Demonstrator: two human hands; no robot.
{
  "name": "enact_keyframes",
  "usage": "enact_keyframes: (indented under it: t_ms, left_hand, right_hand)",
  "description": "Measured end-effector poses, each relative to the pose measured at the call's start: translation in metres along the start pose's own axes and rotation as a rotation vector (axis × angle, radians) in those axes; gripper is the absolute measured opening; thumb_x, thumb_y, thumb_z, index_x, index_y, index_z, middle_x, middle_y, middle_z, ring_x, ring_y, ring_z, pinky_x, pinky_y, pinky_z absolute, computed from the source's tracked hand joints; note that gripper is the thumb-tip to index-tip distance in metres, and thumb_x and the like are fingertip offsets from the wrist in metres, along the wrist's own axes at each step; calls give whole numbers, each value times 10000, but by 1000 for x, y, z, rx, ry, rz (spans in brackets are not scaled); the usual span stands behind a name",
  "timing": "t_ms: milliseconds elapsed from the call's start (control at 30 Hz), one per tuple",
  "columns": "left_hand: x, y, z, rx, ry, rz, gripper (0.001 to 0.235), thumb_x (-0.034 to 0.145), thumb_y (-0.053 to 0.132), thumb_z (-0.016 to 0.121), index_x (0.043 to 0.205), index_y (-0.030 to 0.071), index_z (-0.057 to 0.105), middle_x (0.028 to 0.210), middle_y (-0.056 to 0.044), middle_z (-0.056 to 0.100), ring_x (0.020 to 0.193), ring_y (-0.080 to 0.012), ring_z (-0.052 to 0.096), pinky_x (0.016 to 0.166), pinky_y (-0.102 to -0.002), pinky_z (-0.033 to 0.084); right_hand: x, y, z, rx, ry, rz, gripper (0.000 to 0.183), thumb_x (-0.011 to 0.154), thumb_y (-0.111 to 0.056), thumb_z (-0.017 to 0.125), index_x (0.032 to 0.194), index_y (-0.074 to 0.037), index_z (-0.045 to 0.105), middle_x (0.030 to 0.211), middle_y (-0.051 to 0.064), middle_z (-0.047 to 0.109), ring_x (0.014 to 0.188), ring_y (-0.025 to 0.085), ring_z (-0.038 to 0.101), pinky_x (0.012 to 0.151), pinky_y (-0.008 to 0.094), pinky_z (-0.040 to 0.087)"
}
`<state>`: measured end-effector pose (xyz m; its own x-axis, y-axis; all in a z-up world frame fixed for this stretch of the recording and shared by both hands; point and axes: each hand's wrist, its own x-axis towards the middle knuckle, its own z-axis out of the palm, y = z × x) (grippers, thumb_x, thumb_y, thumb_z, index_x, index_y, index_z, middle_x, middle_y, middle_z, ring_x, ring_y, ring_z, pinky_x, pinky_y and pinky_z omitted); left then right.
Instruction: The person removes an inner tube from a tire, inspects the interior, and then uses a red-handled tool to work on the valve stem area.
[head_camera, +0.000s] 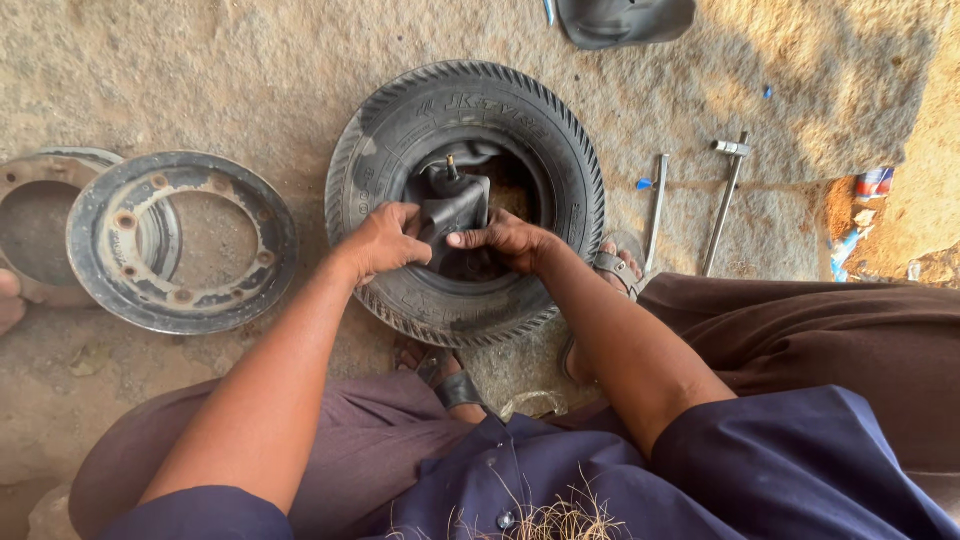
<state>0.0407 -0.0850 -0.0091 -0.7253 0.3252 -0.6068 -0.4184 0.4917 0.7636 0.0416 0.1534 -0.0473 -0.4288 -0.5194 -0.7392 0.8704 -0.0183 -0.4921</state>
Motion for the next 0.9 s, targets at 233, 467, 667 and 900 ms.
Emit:
enact_keyframes:
  t_ms: [233, 467, 667, 900]
  left_hand:
    - [4, 16, -9, 42, -76, -85, 276, 643, 36, 748, 884, 52, 616, 783, -34, 604, 724, -168, 598, 612, -316, 478]
    - [7, 16, -14, 36, -120, -54, 327, 632, 22, 745, 939, 7, 633, 813, -62, 645, 765, -181, 635, 645, -330, 503]
    - [6, 16, -16, 106, -156, -39, 331, 632, 41, 783, 941, 0, 672, 840, -96, 691, 785, -208, 671, 676, -362, 529]
    - [8, 37, -58, 495, 80, 141, 344, 693, 193, 903, 956, 53, 731, 1003, -118, 724, 945, -281, 706, 819, -420, 567]
  right_hand:
    - [-3, -10, 13, -229, -4, -20, 768, 679, -242, 927, 1361, -76, 616, 1275, 89, 713, 1269, 282, 614, 1100, 423, 476]
    - [1, -13, 17, -203, 13, -8, 780, 648, -165, 927, 1340, -154, 568, 1245, 53, 703, 1211, 241, 636, 1055, 403, 522]
    - [13, -4, 9, -268, -80, -117, 604, 716, -142, 915, 1264, -71, 670, 1176, 60, 732, 1145, 241, 659, 1026, 414, 536]
    - [24, 8, 7, -231, -34, -166, 598, 752, -139, 899, 1300, -113, 661, 1200, 22, 722, 1150, 201, 648, 997, 366, 548]
